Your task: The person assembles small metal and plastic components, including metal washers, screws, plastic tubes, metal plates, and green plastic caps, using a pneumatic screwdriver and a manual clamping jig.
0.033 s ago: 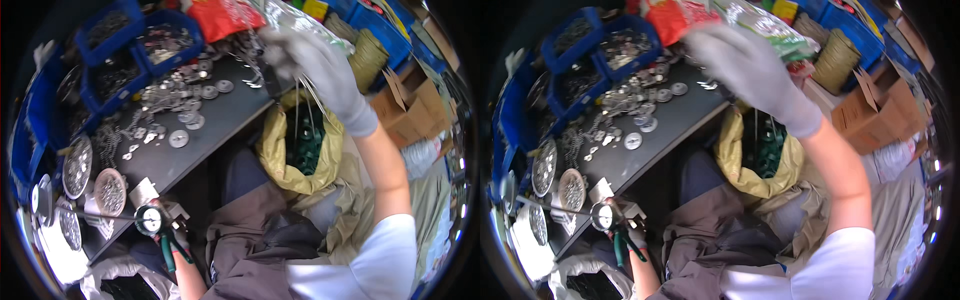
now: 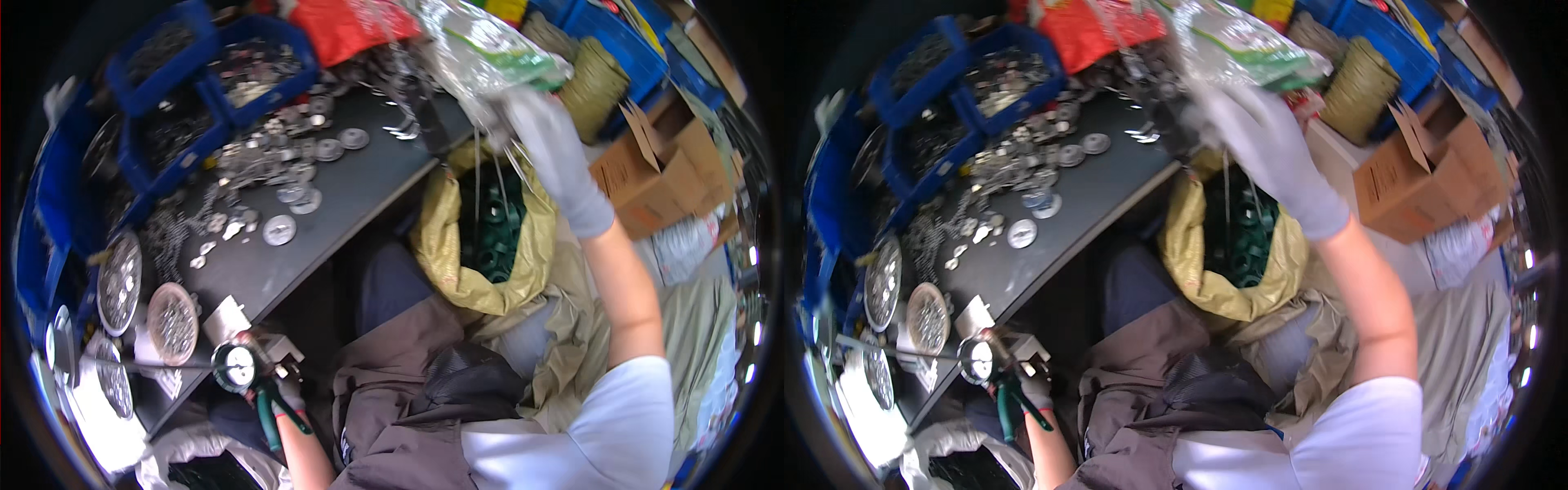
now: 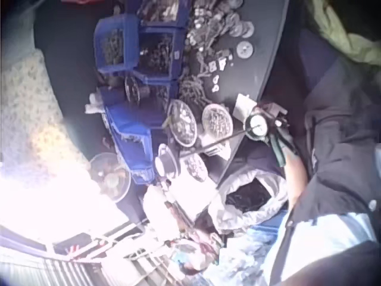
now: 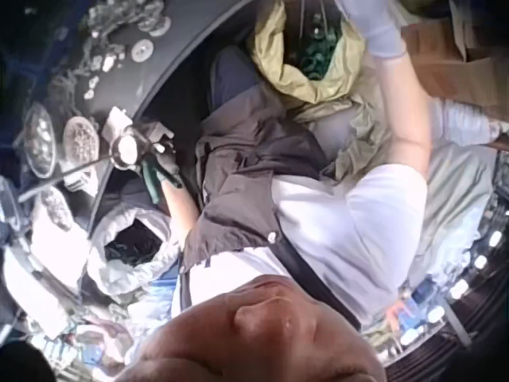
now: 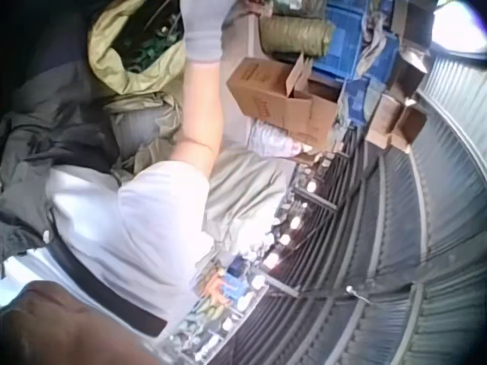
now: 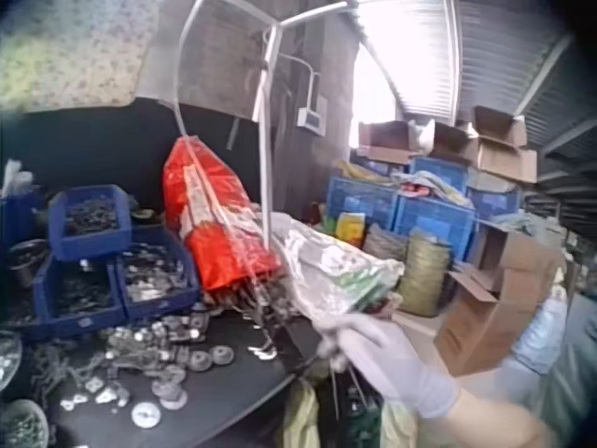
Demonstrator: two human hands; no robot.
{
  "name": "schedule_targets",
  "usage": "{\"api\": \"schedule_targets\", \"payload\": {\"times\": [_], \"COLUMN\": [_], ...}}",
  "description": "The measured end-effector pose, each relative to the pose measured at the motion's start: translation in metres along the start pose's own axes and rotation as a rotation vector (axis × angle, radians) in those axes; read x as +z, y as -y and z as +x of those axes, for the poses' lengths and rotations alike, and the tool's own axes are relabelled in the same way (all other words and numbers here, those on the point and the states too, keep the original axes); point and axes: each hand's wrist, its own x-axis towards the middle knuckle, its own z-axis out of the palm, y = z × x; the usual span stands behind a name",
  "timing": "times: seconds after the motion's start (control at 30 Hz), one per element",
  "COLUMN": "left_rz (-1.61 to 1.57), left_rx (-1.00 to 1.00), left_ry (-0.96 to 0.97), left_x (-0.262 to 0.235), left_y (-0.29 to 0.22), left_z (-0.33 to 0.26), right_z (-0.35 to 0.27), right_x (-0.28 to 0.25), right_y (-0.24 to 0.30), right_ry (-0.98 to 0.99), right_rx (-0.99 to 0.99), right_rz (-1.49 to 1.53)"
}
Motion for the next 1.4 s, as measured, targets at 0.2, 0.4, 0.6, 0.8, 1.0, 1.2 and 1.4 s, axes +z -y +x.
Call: {"api": "schedule_targets", "payload": {"times": [0.2,0.4,0.6,0.8,1.0,1.2,1.4], "left_rz": [0.285,0.113,-0.536,-0.831,-0.926,-0.655,-0.624], "left_rx": [0.432,0.007,-0.502,-0.61,-0.592,-0.26,-0.103], "left_ry": [-0.078,-0.04,-0.044,-0.01,0.014,-0.259,-0.406], "left_x": [-0.051,-0.13,-0.187,-0.209,-0.2,-0.184,-0.166], "left_y": [-0.004,-0.024,-0.028,-0.025,-0.037,-0.111,-0.222], "left_z": [0.016,0.026,0.028,0.027,0.032,0.002,-0.027], "right_z": [-0.434,-0.657,-0.72,-0.707,-0.655,-0.564,-0.376], "right_x": [-0.002,0.066,0.113,0.138,0.212,0.119,0.055], "right_y": [-0.109,-0.084,-0.16,-0.197,-0.113,-0.068,0.003], "right_ry": [-0.073,0.241,0.346,0.558,0.202,-0.847,-1.137], "right_rx": [1.401,1.906,1.455,1.884,1.929,1.283,1.526], "right_rz": [-0.227,-0.046,-0.405,0.103,0.371,2.256,2.044]}}
